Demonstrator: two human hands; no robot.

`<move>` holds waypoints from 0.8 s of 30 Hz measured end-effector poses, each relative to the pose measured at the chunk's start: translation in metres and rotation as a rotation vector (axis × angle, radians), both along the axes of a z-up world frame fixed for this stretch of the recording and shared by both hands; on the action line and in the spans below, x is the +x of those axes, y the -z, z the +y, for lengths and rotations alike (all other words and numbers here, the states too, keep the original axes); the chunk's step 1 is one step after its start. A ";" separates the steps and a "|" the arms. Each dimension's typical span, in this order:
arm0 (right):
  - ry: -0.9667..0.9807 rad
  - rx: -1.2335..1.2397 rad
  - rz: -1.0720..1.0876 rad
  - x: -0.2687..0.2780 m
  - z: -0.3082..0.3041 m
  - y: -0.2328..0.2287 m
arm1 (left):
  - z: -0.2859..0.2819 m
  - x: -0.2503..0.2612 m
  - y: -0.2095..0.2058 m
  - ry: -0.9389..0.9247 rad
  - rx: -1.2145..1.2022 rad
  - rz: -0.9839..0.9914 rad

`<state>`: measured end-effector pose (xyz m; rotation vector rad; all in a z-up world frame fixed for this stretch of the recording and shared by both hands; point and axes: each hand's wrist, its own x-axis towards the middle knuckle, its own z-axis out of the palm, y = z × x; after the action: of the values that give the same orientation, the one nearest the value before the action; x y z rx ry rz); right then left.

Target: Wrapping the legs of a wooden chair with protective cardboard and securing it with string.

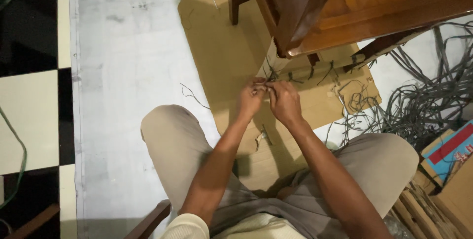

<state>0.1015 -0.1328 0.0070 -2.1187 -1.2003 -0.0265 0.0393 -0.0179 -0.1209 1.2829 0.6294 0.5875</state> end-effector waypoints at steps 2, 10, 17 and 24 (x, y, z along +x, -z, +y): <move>0.000 0.009 0.020 0.002 0.001 0.001 | -0.003 -0.005 -0.018 -0.004 0.089 0.080; 0.008 -0.026 0.127 0.003 0.001 -0.004 | -0.004 -0.009 -0.038 -0.050 0.189 0.225; 0.180 -0.028 0.387 0.022 -0.007 0.023 | -0.005 -0.007 -0.046 -0.112 0.296 0.230; 0.215 0.353 1.401 0.054 -0.005 0.064 | -0.002 0.004 -0.015 -0.150 0.255 0.241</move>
<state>0.1555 -0.1379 -0.0567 -1.3541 -0.0928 0.9109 0.0435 -0.0200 -0.1055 1.5694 0.8764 0.6570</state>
